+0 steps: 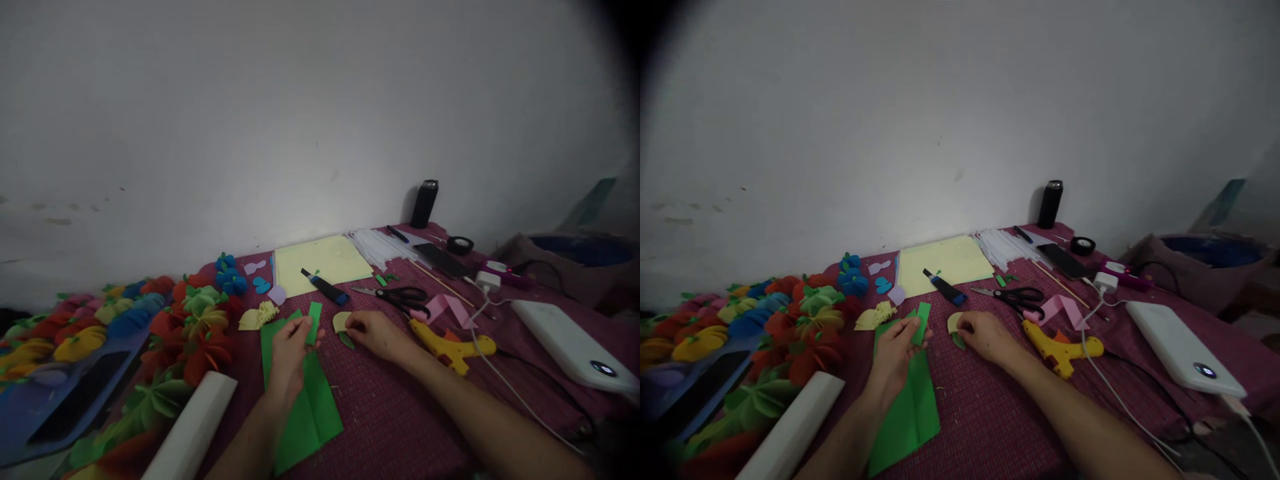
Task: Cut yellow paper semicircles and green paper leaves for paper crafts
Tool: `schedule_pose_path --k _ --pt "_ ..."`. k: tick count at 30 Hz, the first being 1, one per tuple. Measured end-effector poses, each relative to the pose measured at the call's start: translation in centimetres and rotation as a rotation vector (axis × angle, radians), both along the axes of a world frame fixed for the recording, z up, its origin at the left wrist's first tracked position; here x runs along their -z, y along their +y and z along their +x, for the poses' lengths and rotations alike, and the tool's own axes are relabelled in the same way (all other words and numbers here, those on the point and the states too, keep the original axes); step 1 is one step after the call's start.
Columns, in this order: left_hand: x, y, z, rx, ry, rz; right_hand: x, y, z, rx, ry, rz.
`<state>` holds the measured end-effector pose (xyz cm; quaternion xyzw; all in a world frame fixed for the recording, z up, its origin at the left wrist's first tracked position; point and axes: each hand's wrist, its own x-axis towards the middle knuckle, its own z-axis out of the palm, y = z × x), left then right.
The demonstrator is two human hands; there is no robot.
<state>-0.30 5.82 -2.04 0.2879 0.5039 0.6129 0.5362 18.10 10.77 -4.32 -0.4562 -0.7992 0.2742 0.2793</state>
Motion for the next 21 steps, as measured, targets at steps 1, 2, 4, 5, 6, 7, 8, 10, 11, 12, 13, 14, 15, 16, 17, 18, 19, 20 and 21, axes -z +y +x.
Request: schedule_pose_path --k 1,2,4,5,6,7,8,10,11,12,13,14,15,16,17,18,19,20,21 --pt "0.0 0.0 0.0 0.005 -0.001 -0.002 0.0 -0.1 0.0 -0.007 -0.035 0.006" --pt "0.1 0.0 0.0 0.009 -0.004 -0.005 0.0 -0.2 -0.1 -0.014 -0.067 0.013" --pt "0.1 0.1 -0.1 0.01 -0.014 -0.012 0.1 -0.3 -0.3 -0.029 -0.118 0.024" --pt "0.1 0.0 0.0 0.009 -0.022 -0.015 0.1 -0.4 -0.4 -0.039 -0.137 0.028" --pt "0.1 0.0 0.0 0.007 -0.033 -0.017 0.2 -0.5 -0.5 -0.049 -0.151 0.028" --pt "0.1 0.0 0.1 0.005 -0.045 -0.017 0.2 -0.5 -0.6 -0.056 -0.161 0.026" --pt "0.0 -0.1 0.2 0.004 -0.055 -0.014 0.3 -0.6 -0.7 -0.06 -0.168 0.022" --pt "0.0 -0.2 0.5 0.016 -0.072 0.001 0.5 -0.7 -0.7 -0.061 -0.167 0.004" --pt "0.0 -0.2 0.6 0.028 -0.075 0.014 0.6 -0.7 -0.7 -0.059 -0.16 -0.006" --pt "0.0 -0.3 0.7 0.043 -0.072 0.027 0.7 -0.7 -0.7 -0.059 -0.148 -0.017" --pt "0.0 -0.4 0.8 0.06 -0.064 0.043 0.8 -0.7 -0.7 -0.06 -0.133 -0.029" --pt "0.1 -0.4 0.9 0.08 -0.052 0.06 0.8 -0.6 -0.7 -0.062 -0.114 -0.041" --pt "0.1 -0.4 1.0 0.102 -0.04 0.078 0.8 -0.6 -0.6 -0.063 -0.093 -0.053" --pt "0.2 -0.5 1.0 0.123 -0.029 0.098 0.7 -0.6 -0.6 -0.065 -0.069 -0.065" --pt "0.2 -0.5 1.0 0.143 -0.019 0.117 0.5 -0.5 -0.6 -0.065 -0.044 -0.076" --pt "0.2 -0.5 1.0 0.159 -0.013 0.133 0.1 -0.5 -0.7 -0.066 -0.022 -0.082" --pt "0.2 -0.6 1.1 0.166 -0.009 0.142 -0.3 -0.6 -0.7 -0.068 0.01 -0.091" --pt "0.2 -0.6 1.1 0.168 -0.004 0.145 -0.7 -0.7 -0.7 -0.072 0.063 -0.11" --pt "0.2 -0.6 1.2 0.166 0.002 0.145 -1.2 -0.9 -0.8 -0.082 0.134 -0.141"
